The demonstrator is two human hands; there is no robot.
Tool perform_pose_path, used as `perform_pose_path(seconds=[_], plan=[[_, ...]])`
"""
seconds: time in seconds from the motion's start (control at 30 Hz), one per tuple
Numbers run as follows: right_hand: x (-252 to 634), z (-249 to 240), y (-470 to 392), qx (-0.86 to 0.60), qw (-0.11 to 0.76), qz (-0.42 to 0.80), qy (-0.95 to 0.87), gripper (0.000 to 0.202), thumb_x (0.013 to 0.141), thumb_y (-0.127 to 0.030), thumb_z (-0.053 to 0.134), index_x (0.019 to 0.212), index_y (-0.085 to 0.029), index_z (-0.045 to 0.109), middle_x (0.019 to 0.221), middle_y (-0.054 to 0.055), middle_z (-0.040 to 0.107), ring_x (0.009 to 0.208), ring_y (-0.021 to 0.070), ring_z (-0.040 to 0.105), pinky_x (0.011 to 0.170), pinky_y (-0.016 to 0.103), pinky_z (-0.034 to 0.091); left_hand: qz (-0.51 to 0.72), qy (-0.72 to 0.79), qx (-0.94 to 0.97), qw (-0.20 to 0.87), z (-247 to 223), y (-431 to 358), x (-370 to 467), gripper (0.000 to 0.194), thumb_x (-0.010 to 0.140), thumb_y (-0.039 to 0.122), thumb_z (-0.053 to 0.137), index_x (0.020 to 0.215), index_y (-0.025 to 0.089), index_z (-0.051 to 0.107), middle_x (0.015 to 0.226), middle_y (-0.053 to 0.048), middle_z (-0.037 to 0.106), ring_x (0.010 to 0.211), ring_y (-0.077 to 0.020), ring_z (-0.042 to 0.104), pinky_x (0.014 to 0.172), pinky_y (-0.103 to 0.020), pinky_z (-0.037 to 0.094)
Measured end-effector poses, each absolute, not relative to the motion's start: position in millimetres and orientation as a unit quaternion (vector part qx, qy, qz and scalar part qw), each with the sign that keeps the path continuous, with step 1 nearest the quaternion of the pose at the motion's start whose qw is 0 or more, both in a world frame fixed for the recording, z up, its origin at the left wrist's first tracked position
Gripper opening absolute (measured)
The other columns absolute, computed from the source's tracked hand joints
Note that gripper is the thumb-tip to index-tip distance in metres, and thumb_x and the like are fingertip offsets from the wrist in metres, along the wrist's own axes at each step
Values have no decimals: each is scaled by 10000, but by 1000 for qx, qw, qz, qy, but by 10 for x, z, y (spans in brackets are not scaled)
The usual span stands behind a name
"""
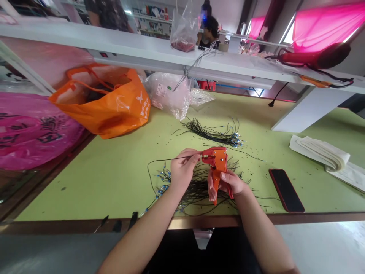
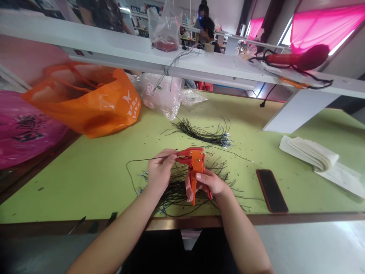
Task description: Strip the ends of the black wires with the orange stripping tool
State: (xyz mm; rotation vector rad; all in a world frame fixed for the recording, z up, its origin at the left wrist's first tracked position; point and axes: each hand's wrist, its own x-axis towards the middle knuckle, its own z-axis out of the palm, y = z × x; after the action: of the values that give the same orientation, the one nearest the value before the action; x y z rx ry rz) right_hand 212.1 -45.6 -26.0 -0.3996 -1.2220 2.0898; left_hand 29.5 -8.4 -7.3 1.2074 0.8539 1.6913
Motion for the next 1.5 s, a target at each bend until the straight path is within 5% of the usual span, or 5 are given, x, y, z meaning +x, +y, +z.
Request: perform_pose_path(seconds=[0.63,1.0,1.5], plan=[[2071,-264,-428,-176,367,777,-480,548,879,-685,676,823,-145,605,578,-16,606,474,142,612,508,274,570,684,310,382,538,-149,-59,364,308,647,473,935,755,211,814,824,-51,747,758,-149,650,682,-252,527],[1991,-252,-458,-193,401,754,-483,544,857,-682,708,732,-176,554,481,-71,502,376,98,488,431,237,516,687,348,457,444,-72,-116,304,327,826,494,800,769,175,755,695,-17,670,610,-124,610,600,-238,496],[1797,-272,-574,-149,434,783,-420,578,802,-702,755,680,-196,504,452,-102,409,306,57,366,319,174,373,736,322,383,456,-44,-67,334,400,733,548,857,709,177,710,664,-5,655,575,-116,595,592,-242,508]])
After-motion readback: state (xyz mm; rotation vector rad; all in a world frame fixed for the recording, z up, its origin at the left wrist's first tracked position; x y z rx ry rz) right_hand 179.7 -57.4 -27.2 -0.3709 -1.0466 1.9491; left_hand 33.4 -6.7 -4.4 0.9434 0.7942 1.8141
